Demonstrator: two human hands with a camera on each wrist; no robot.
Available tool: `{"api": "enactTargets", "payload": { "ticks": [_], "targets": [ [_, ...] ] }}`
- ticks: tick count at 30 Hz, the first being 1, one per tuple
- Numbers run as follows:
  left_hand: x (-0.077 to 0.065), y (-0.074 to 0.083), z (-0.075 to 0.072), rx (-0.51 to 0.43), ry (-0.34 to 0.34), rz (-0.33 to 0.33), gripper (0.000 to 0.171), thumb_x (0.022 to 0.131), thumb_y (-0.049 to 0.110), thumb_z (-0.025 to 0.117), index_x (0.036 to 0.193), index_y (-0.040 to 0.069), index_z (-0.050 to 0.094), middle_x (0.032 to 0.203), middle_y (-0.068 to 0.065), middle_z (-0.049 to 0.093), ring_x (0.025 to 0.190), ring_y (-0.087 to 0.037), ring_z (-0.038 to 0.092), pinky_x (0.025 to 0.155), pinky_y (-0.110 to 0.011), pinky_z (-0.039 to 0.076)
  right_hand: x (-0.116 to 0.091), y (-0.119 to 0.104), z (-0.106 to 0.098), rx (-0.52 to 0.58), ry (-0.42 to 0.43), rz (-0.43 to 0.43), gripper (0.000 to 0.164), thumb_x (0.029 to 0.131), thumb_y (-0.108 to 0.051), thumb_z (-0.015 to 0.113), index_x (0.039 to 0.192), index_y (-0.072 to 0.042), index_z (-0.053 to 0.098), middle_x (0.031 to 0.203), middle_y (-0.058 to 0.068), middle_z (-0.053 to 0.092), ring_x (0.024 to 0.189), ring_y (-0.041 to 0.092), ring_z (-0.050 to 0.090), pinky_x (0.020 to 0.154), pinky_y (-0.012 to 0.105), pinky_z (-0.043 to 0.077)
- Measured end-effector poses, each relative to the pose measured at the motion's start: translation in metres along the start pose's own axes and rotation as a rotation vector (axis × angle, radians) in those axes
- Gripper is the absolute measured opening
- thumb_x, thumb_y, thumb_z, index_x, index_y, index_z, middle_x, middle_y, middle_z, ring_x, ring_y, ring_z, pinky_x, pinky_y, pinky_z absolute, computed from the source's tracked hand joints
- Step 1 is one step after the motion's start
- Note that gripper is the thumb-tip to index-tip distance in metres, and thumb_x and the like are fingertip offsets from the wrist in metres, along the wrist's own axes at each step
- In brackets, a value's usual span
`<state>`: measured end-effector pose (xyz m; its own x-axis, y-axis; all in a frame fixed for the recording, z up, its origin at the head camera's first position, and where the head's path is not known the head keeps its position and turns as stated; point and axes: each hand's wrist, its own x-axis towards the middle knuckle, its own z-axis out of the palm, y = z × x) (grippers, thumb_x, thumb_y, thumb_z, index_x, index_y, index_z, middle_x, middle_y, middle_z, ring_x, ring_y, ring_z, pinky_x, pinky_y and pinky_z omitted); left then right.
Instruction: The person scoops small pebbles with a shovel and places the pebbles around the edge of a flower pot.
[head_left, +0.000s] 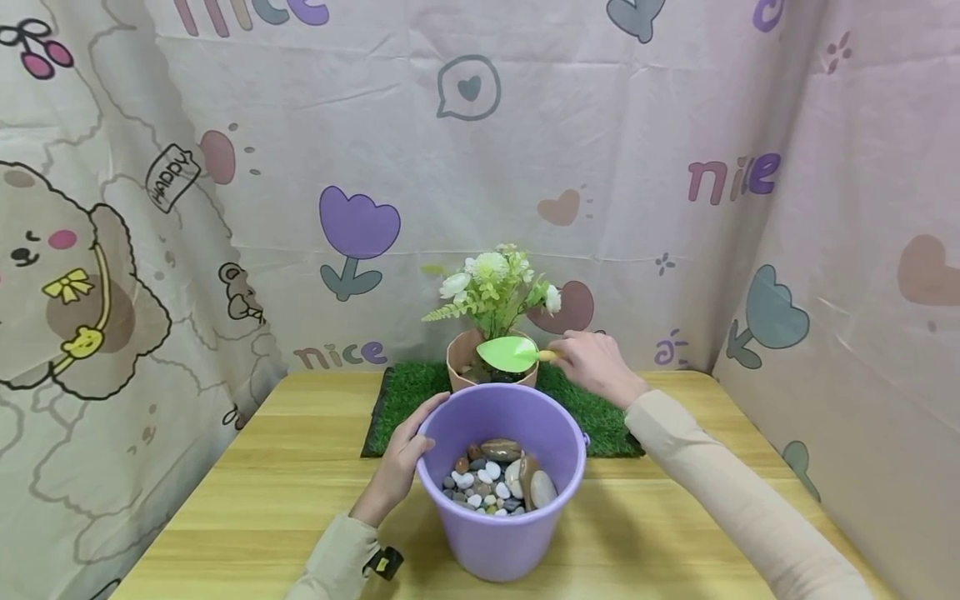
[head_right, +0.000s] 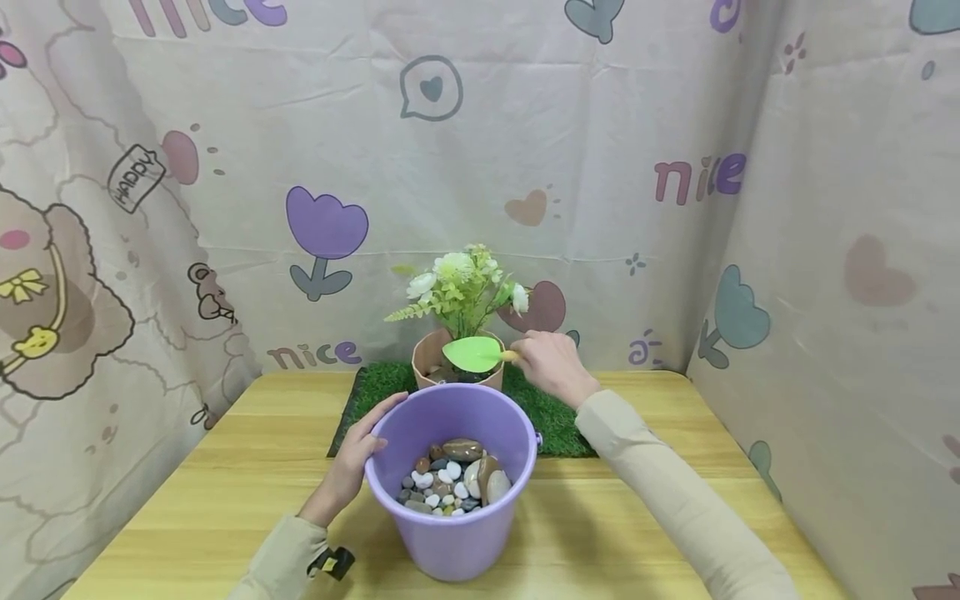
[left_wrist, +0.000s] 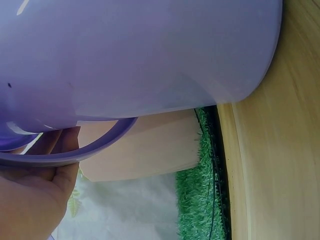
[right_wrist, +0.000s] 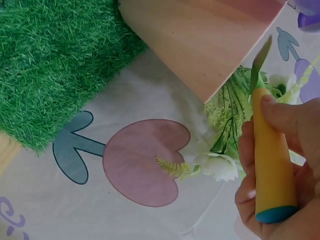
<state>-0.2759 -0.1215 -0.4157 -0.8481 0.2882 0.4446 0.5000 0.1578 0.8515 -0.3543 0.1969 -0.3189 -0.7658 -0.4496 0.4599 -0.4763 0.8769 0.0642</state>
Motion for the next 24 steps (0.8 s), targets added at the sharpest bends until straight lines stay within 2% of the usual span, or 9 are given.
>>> {"api": "enactTargets", "payload": {
  "ticks": [5, 13, 19, 24],
  "targets": [
    [0.000, 0.000, 0.000, -0.003, 0.001, 0.002, 0.068, 0.082, 0.004, 0.037, 0.149, 0.012, 0.041, 0.148, -0.016, 0.046, 0.125, -0.038, 0.053, 0.092, -0.028, 0.051, -0.010, 0.001, -0.002, 0.079, -0.051, 0.001, 0.027, 0.094, -0.028, 0.062, 0.118, -0.018, 0.072, 0.097, -0.001, 0.069, 0.071, 0.016, 0.062, 0.055, 0.030, 0.044],
    [0.000, -0.001, 0.000, -0.011, -0.002, 0.009, 0.068, 0.082, 0.003, 0.037, 0.149, 0.011, 0.040, 0.148, -0.017, 0.046, 0.125, -0.039, 0.053, 0.092, -0.030, 0.051, -0.023, -0.003, -0.004, 0.129, -0.062, -0.018, 0.029, 0.094, -0.030, 0.062, 0.117, -0.015, 0.072, 0.088, -0.004, 0.065, 0.064, 0.008, 0.053, 0.053, 0.025, 0.040],
    [-0.001, -0.001, 0.000, -0.007, -0.002, 0.003, 0.068, 0.082, 0.003, 0.037, 0.149, 0.012, 0.041, 0.148, -0.016, 0.046, 0.125, -0.039, 0.053, 0.092, -0.030, 0.052, -0.030, -0.008, -0.009, 0.155, 0.032, -0.070, 0.029, 0.091, -0.031, 0.067, 0.112, -0.013, 0.074, 0.087, -0.002, 0.069, 0.061, 0.004, 0.052, 0.051, 0.020, 0.041],
    [0.000, 0.000, 0.000, -0.005, -0.003, -0.002, 0.068, 0.082, 0.004, 0.037, 0.150, 0.013, 0.040, 0.149, -0.016, 0.045, 0.126, -0.039, 0.053, 0.092, -0.030, 0.051, -0.036, -0.011, -0.012, 0.159, 0.127, -0.154, 0.023, 0.088, -0.034, 0.070, 0.102, -0.018, 0.077, 0.078, -0.009, 0.066, 0.056, -0.001, 0.048, 0.048, 0.017, 0.037]
  ]
}}
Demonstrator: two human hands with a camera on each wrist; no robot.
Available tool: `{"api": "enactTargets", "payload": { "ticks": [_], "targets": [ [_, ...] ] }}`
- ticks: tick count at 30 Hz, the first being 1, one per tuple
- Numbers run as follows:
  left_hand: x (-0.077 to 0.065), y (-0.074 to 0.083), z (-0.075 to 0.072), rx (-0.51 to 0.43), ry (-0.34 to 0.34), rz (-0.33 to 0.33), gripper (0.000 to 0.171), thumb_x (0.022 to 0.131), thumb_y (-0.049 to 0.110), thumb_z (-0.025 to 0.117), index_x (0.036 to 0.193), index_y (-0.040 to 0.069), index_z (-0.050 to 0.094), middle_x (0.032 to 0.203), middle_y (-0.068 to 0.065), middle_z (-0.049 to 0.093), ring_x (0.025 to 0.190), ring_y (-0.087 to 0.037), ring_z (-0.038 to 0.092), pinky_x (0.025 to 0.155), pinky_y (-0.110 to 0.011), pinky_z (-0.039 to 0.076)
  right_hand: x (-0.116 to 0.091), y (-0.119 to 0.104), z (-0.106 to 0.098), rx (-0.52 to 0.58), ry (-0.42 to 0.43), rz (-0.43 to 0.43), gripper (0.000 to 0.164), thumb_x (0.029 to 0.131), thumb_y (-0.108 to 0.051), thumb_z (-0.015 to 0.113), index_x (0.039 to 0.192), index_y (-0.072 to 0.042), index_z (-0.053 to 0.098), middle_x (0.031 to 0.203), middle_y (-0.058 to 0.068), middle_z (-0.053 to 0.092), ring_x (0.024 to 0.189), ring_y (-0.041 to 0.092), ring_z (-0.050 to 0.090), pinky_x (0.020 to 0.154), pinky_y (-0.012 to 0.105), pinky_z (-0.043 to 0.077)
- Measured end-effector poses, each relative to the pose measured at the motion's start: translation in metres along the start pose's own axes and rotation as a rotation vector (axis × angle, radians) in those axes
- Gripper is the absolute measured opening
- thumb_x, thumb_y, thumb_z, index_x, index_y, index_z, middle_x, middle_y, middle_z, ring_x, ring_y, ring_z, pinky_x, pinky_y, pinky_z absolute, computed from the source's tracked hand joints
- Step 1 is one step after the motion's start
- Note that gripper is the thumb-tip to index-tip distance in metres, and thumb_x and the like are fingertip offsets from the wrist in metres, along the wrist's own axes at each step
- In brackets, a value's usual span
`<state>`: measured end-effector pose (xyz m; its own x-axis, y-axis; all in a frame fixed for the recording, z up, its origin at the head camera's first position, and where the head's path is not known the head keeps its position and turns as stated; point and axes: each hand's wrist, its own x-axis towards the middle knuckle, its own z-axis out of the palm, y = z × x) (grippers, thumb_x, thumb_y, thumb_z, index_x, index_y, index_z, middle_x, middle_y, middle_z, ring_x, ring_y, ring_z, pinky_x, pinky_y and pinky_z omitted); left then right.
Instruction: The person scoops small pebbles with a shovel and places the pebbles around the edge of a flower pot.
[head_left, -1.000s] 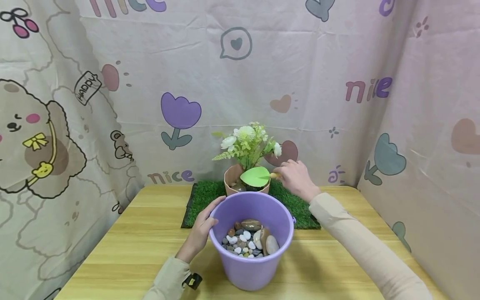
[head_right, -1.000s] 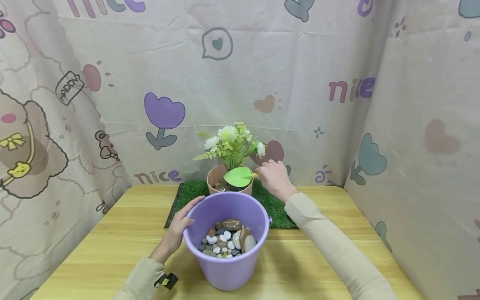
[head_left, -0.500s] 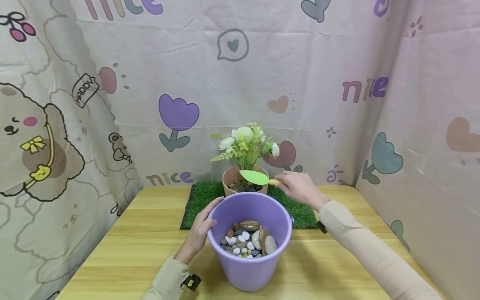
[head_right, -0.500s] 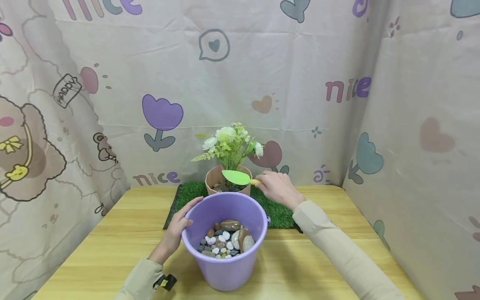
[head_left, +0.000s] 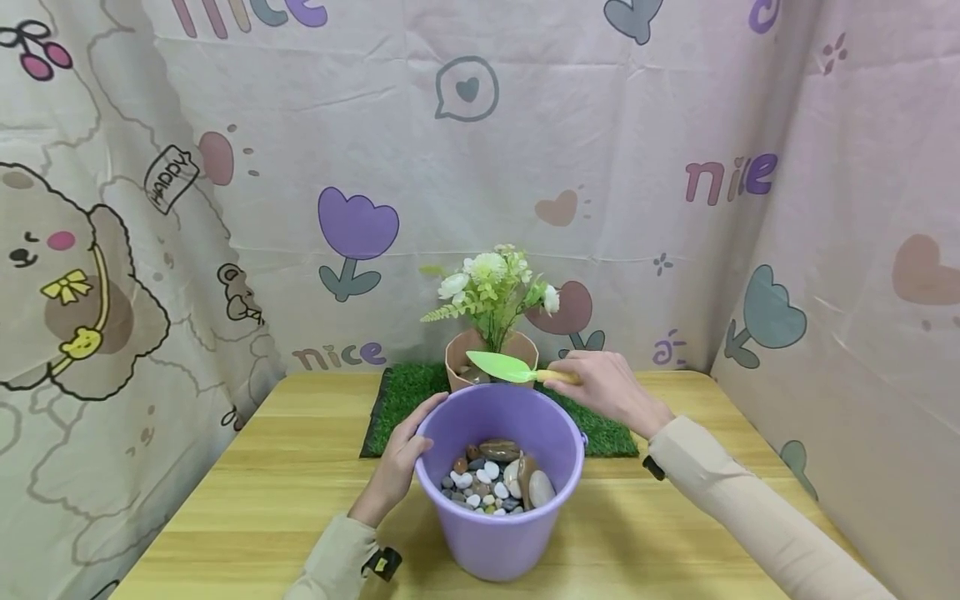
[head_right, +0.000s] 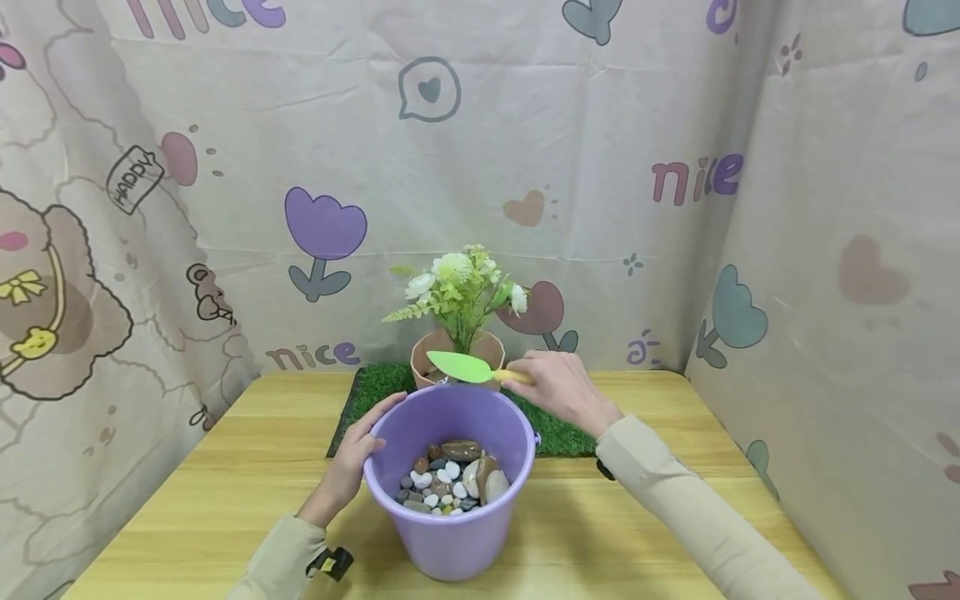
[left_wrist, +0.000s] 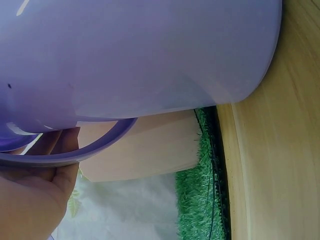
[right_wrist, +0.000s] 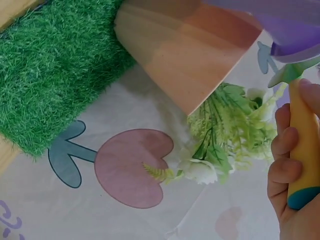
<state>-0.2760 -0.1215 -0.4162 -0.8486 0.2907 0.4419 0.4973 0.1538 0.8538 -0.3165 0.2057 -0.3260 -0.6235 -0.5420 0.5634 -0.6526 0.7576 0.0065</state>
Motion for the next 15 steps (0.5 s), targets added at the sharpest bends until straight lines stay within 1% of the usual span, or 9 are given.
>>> {"api": "enactTargets", "payload": {
  "ticks": [3, 7, 11, 15],
  "targets": [
    [0.001, 0.001, 0.000, 0.001, 0.000, 0.002, 0.068, 0.082, 0.005, 0.037, 0.150, 0.014, 0.041, 0.149, -0.016, 0.045, 0.126, -0.039, 0.052, 0.092, -0.029, 0.051, -0.003, -0.001, 0.000, -0.001, 0.040, -0.049, 0.019, 0.087, -0.032, 0.071, 0.099, -0.019, 0.077, 0.074, -0.011, 0.063, 0.054, -0.002, 0.045, 0.046, 0.015, 0.035],
    [0.001, 0.001, 0.000, 0.005, -0.001, 0.004, 0.068, 0.082, 0.005, 0.037, 0.149, 0.013, 0.041, 0.149, -0.016, 0.046, 0.127, -0.039, 0.052, 0.092, -0.028, 0.051, -0.007, -0.003, 0.000, 0.000, 0.066, -0.081, 0.017, 0.086, -0.034, 0.073, 0.096, -0.021, 0.078, 0.074, -0.012, 0.064, 0.053, -0.004, 0.045, 0.046, 0.014, 0.034],
    [0.000, 0.001, 0.000, 0.010, 0.000, 0.007, 0.068, 0.082, 0.005, 0.037, 0.149, 0.013, 0.041, 0.149, -0.015, 0.046, 0.128, -0.038, 0.052, 0.093, -0.027, 0.050, -0.012, -0.007, -0.002, 0.011, 0.038, -0.094, 0.016, 0.086, -0.036, 0.072, 0.093, -0.023, 0.077, 0.074, -0.013, 0.064, 0.055, -0.005, 0.046, 0.048, 0.014, 0.036],
    [0.000, 0.001, 0.000, 0.013, 0.000, 0.017, 0.068, 0.082, 0.005, 0.037, 0.149, 0.012, 0.041, 0.149, -0.015, 0.046, 0.128, -0.037, 0.052, 0.094, -0.028, 0.050, -0.019, -0.016, -0.006, 0.034, -0.009, -0.143, 0.017, 0.087, -0.036, 0.071, 0.095, -0.022, 0.076, 0.075, -0.014, 0.063, 0.059, -0.005, 0.050, 0.052, 0.013, 0.041]
  ]
}}
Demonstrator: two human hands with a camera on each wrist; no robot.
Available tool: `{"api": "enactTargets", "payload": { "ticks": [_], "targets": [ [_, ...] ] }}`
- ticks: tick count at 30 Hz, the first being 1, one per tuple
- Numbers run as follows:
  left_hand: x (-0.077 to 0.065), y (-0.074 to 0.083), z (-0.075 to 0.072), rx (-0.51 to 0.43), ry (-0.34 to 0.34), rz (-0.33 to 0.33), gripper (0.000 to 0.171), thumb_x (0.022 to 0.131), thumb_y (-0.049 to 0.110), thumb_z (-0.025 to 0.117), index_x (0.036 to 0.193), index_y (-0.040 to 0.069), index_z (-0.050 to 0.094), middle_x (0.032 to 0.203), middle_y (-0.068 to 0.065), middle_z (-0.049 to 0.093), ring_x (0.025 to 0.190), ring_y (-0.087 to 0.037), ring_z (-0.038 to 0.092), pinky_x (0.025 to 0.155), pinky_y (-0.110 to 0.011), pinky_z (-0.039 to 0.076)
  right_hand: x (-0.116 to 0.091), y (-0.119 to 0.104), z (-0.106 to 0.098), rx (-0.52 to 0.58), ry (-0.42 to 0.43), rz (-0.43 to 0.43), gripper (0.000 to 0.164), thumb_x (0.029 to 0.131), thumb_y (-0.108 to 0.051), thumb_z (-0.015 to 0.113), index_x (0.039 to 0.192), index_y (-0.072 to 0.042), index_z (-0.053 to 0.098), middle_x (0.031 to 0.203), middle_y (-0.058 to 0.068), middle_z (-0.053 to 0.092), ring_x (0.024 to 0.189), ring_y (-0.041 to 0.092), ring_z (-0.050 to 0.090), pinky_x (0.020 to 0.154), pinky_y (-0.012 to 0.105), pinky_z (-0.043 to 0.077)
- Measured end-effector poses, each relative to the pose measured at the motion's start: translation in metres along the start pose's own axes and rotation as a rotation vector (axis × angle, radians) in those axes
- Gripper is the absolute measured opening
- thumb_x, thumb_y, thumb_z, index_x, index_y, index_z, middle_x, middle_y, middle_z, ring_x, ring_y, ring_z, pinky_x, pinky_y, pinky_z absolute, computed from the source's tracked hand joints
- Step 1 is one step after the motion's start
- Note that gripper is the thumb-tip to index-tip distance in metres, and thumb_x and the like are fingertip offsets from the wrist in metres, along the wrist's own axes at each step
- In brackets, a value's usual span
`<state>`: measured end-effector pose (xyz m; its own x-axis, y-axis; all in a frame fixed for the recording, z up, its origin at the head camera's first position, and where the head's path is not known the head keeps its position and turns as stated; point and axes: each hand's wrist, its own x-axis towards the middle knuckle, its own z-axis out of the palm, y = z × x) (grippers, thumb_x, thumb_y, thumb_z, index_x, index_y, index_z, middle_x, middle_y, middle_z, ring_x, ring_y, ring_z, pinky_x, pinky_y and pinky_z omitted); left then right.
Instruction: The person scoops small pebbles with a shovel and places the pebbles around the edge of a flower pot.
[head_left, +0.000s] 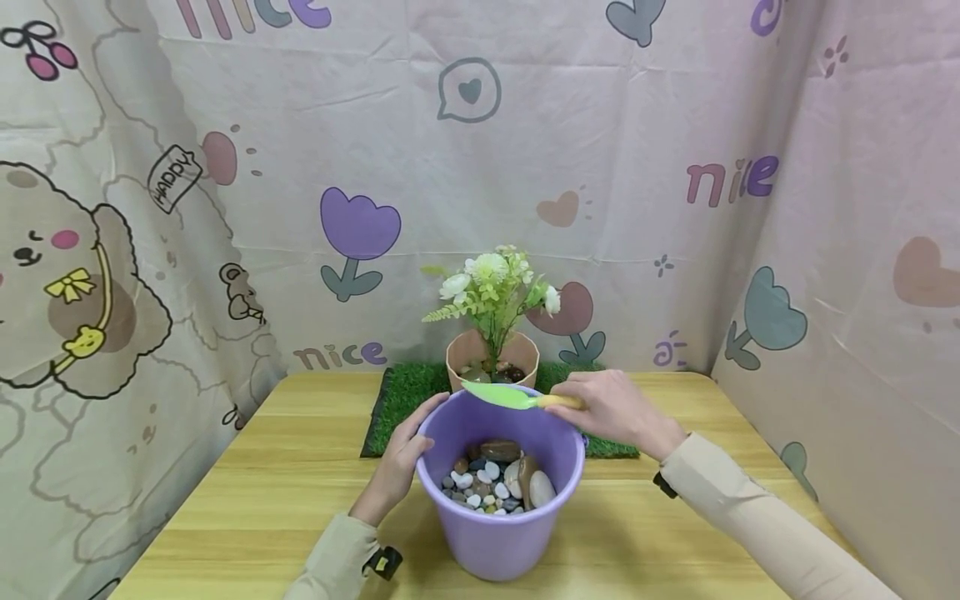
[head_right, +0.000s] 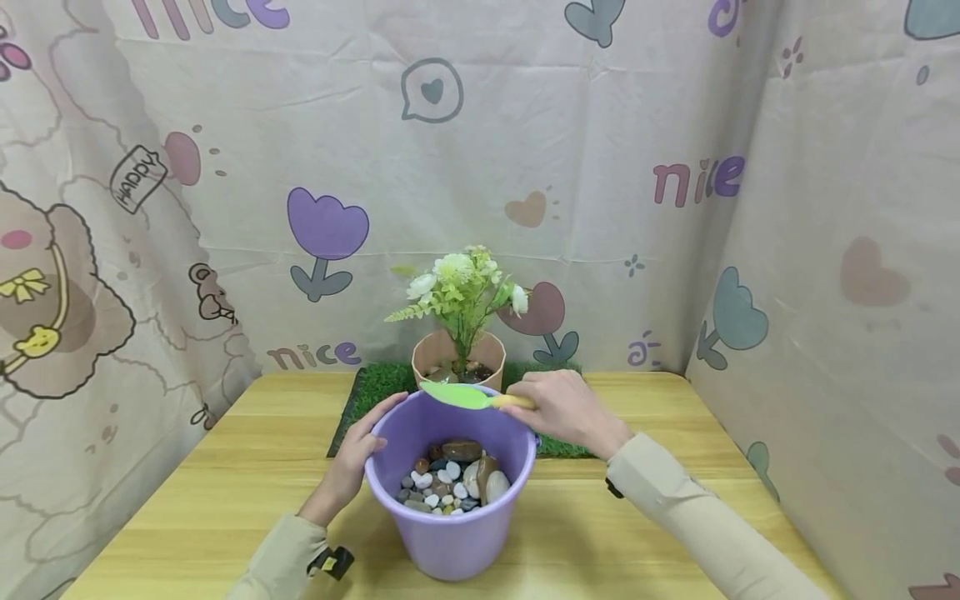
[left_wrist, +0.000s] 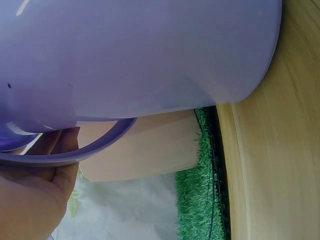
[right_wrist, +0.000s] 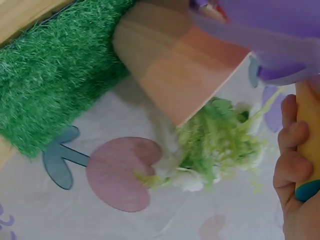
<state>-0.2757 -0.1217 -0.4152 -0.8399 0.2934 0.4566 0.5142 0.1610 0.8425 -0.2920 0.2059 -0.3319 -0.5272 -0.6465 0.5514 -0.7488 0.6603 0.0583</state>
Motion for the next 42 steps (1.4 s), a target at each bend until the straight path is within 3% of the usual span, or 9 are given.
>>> {"api": "enactTargets", "payload": {
  "ticks": [9, 14, 22, 29, 37, 42],
  "targets": [
    [0.000, 0.000, 0.000, -0.011, -0.007, 0.009, 0.068, 0.082, 0.005, 0.037, 0.149, 0.012, 0.040, 0.148, -0.016, 0.047, 0.125, -0.038, 0.053, 0.091, -0.028, 0.051, -0.007, -0.016, -0.007, 0.000, -0.056, -0.082, 0.016, 0.086, -0.038, 0.071, 0.093, -0.025, 0.077, 0.074, -0.016, 0.057, 0.056, -0.007, 0.044, 0.050, 0.010, 0.035],
    [0.000, -0.001, 0.000, -0.015, -0.007, 0.007, 0.068, 0.082, 0.005, 0.037, 0.149, 0.011, 0.041, 0.146, -0.016, 0.048, 0.124, -0.038, 0.053, 0.090, -0.028, 0.052, -0.009, -0.019, -0.007, -0.006, -0.094, -0.058, 0.013, 0.085, -0.037, 0.073, 0.091, -0.027, 0.077, 0.076, -0.015, 0.051, 0.055, -0.005, 0.039, 0.048, 0.012, 0.032],
    [0.000, -0.004, -0.001, -0.016, -0.008, 0.012, 0.068, 0.082, 0.004, 0.037, 0.150, 0.007, 0.039, 0.146, -0.017, 0.049, 0.125, -0.038, 0.053, 0.091, -0.028, 0.051, -0.006, -0.025, -0.006, -0.088, -0.078, -0.049, 0.015, 0.080, -0.043, 0.076, 0.083, -0.028, 0.077, 0.069, -0.014, 0.037, 0.052, -0.002, 0.030, 0.045, 0.015, 0.026],
    [0.001, -0.006, -0.001, -0.019, -0.010, 0.014, 0.068, 0.082, 0.004, 0.037, 0.150, 0.009, 0.039, 0.145, -0.017, 0.049, 0.124, -0.039, 0.054, 0.091, -0.031, 0.052, -0.005, -0.029, -0.007, -0.131, -0.082, -0.101, 0.018, 0.079, -0.044, 0.076, 0.077, -0.026, 0.076, 0.068, -0.013, 0.042, 0.051, -0.003, 0.034, 0.045, 0.012, 0.029],
    [0.001, -0.004, 0.000, -0.021, -0.007, 0.001, 0.067, 0.082, 0.005, 0.037, 0.150, 0.007, 0.039, 0.146, -0.017, 0.048, 0.123, -0.039, 0.054, 0.092, -0.031, 0.052, 0.003, -0.036, -0.011, -0.144, -0.189, -0.119, 0.027, 0.079, -0.046, 0.075, 0.060, -0.029, 0.067, 0.065, -0.013, 0.038, 0.050, 0.000, 0.032, 0.045, 0.015, 0.026],
    [0.001, -0.003, 0.000, -0.020, -0.002, 0.010, 0.067, 0.082, 0.004, 0.037, 0.149, 0.006, 0.039, 0.146, -0.017, 0.048, 0.124, -0.039, 0.054, 0.093, -0.029, 0.051, 0.007, -0.041, -0.011, -0.143, -0.244, -0.088, 0.028, 0.079, -0.048, 0.075, 0.060, -0.029, 0.069, 0.062, -0.014, 0.038, 0.049, 0.000, 0.031, 0.043, 0.017, 0.023]
  ]
}}
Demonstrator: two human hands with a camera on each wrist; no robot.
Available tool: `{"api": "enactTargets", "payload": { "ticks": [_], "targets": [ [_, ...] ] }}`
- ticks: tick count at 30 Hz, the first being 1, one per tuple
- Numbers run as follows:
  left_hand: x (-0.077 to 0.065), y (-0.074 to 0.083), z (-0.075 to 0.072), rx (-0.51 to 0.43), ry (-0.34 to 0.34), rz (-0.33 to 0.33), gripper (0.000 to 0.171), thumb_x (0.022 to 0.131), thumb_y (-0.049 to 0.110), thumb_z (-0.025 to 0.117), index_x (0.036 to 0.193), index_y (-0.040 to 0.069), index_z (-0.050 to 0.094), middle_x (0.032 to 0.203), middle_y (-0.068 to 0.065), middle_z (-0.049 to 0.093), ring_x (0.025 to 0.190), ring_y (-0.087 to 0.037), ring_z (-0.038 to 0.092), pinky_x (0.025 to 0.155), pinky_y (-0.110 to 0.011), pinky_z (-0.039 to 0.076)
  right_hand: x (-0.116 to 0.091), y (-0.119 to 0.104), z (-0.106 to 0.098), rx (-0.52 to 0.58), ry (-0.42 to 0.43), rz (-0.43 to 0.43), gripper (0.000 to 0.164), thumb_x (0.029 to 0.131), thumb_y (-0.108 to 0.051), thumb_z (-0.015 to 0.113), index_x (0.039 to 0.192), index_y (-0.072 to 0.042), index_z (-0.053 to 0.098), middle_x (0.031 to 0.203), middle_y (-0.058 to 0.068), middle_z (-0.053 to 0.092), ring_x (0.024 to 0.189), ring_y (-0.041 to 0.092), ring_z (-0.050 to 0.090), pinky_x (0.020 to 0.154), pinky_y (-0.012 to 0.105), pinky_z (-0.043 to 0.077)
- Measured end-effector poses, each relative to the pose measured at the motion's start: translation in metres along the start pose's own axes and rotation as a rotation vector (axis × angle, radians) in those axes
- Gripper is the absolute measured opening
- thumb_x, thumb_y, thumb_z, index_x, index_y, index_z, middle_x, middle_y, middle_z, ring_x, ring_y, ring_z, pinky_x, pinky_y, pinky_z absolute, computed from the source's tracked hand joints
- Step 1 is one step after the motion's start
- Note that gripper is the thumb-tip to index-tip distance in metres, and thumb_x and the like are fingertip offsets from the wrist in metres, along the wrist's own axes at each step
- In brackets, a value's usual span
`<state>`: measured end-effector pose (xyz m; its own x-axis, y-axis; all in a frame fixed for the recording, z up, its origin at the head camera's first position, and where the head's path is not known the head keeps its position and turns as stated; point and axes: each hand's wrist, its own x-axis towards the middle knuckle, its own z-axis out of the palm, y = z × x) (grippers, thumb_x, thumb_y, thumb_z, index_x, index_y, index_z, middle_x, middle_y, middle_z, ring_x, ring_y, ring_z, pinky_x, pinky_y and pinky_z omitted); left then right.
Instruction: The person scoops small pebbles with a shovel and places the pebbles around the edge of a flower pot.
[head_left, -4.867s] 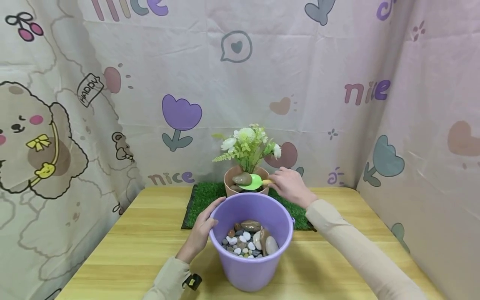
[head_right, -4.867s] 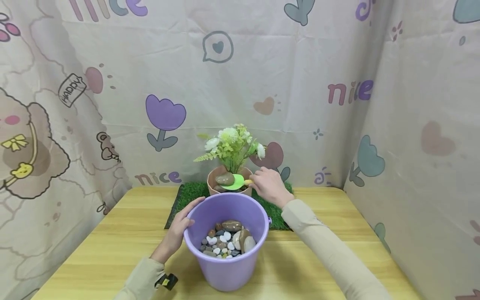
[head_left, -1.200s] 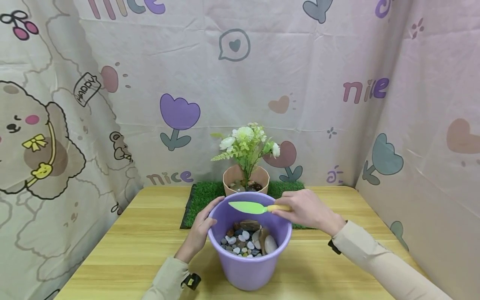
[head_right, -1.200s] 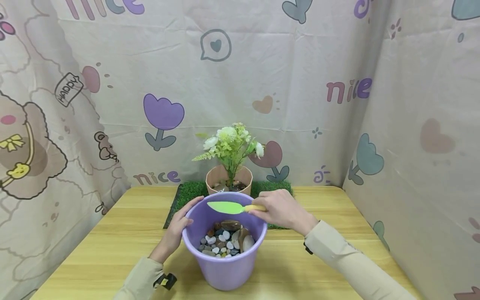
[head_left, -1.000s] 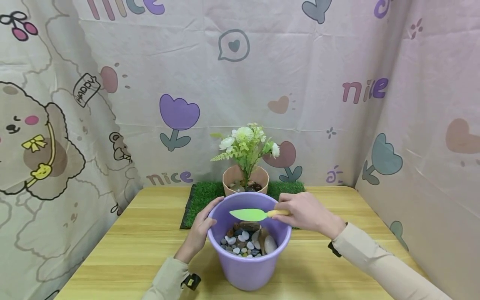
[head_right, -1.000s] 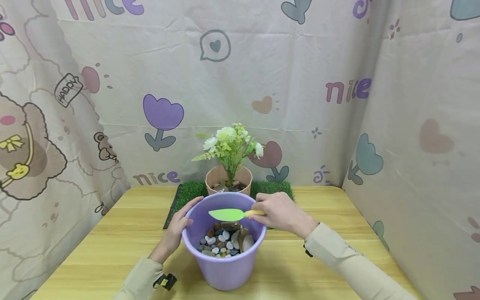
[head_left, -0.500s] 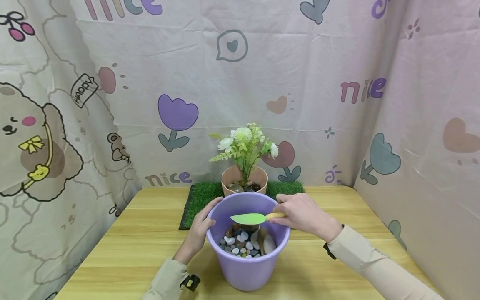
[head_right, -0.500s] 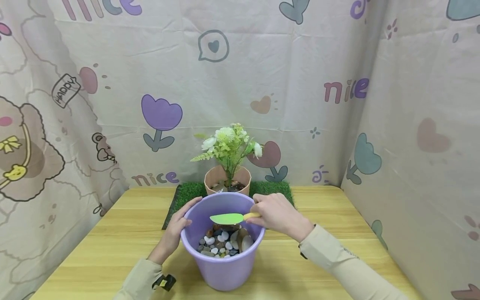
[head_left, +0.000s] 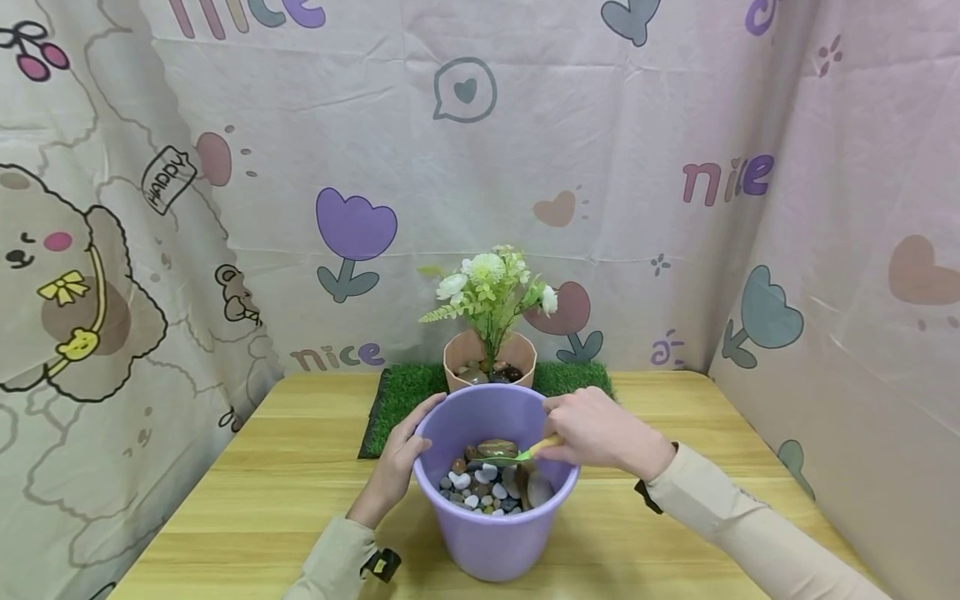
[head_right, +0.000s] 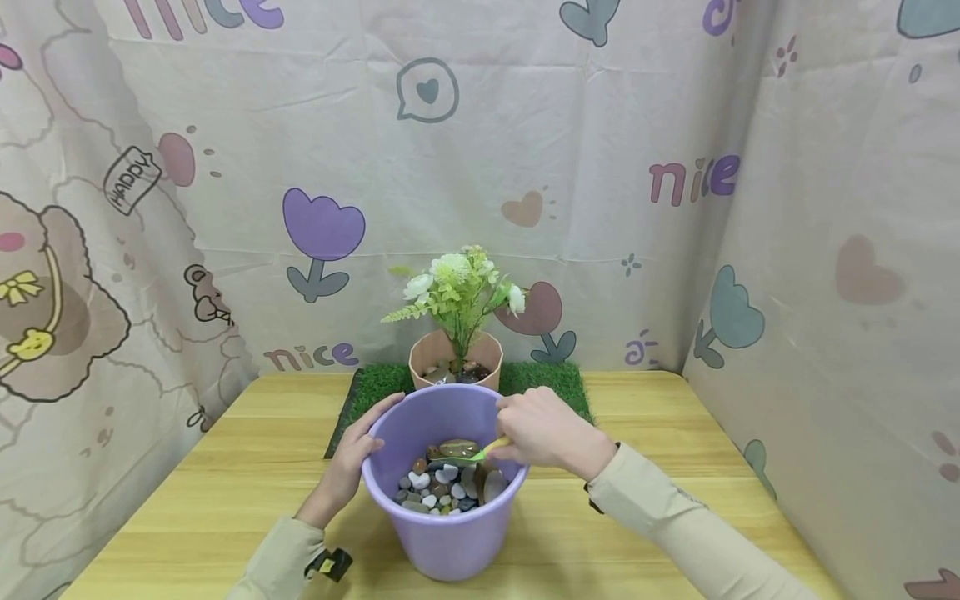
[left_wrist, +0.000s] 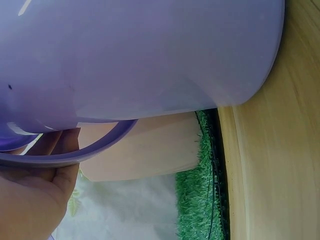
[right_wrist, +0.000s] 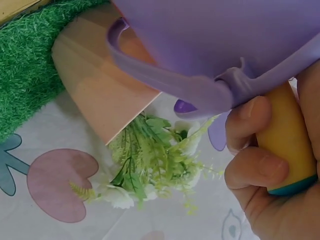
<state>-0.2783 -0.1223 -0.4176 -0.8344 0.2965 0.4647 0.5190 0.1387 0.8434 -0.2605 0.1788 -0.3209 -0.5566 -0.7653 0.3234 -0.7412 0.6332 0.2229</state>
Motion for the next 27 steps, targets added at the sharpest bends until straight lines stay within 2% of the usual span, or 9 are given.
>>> {"api": "enactTargets", "payload": {
  "ticks": [7, 12, 22, 27],
  "targets": [
    [0.0000, 0.0006, -0.0001, -0.001, 0.001, 0.003, 0.068, 0.081, 0.004, 0.037, 0.149, 0.004, 0.039, 0.145, -0.017, 0.049, 0.124, -0.038, 0.054, 0.092, -0.029, 0.051, 0.0016, -0.0046, -0.0002, -0.055, -0.010, 0.017, 0.034, 0.076, -0.050, 0.076, 0.054, -0.028, 0.063, 0.061, -0.015, 0.042, 0.046, 0.003, 0.032, 0.042, 0.020, 0.023],
    [0.0004, 0.0006, 0.0001, -0.002, 0.001, 0.004, 0.068, 0.081, 0.004, 0.037, 0.149, 0.004, 0.039, 0.146, -0.017, 0.048, 0.124, -0.038, 0.054, 0.093, -0.029, 0.051, 0.0013, -0.0075, 0.0002, -0.103, 0.018, 0.009, 0.041, 0.076, -0.049, 0.077, 0.050, -0.026, 0.055, 0.061, -0.013, 0.045, 0.045, 0.004, 0.033, 0.041, 0.021, 0.023],
    [0.0003, -0.0003, 0.0000, -0.002, -0.003, -0.003, 0.068, 0.082, 0.004, 0.037, 0.150, 0.008, 0.039, 0.148, -0.016, 0.047, 0.127, -0.038, 0.052, 0.094, -0.029, 0.050, 0.0013, -0.0073, 0.0064, -0.138, 0.109, 0.032, 0.038, 0.074, -0.047, 0.078, 0.053, -0.024, 0.057, 0.059, -0.013, 0.044, 0.045, 0.004, 0.033, 0.041, 0.020, 0.025],
    [-0.0002, -0.0004, 0.0000, -0.001, -0.003, -0.011, 0.068, 0.082, 0.004, 0.037, 0.150, 0.012, 0.040, 0.148, -0.016, 0.046, 0.127, -0.039, 0.052, 0.094, -0.030, 0.051, 0.0016, -0.0072, 0.0075, -0.124, 0.116, 0.056, 0.037, 0.076, -0.047, 0.077, 0.054, -0.024, 0.058, 0.059, -0.013, 0.043, 0.045, 0.003, 0.032, 0.041, 0.019, 0.025]
  ]
}}
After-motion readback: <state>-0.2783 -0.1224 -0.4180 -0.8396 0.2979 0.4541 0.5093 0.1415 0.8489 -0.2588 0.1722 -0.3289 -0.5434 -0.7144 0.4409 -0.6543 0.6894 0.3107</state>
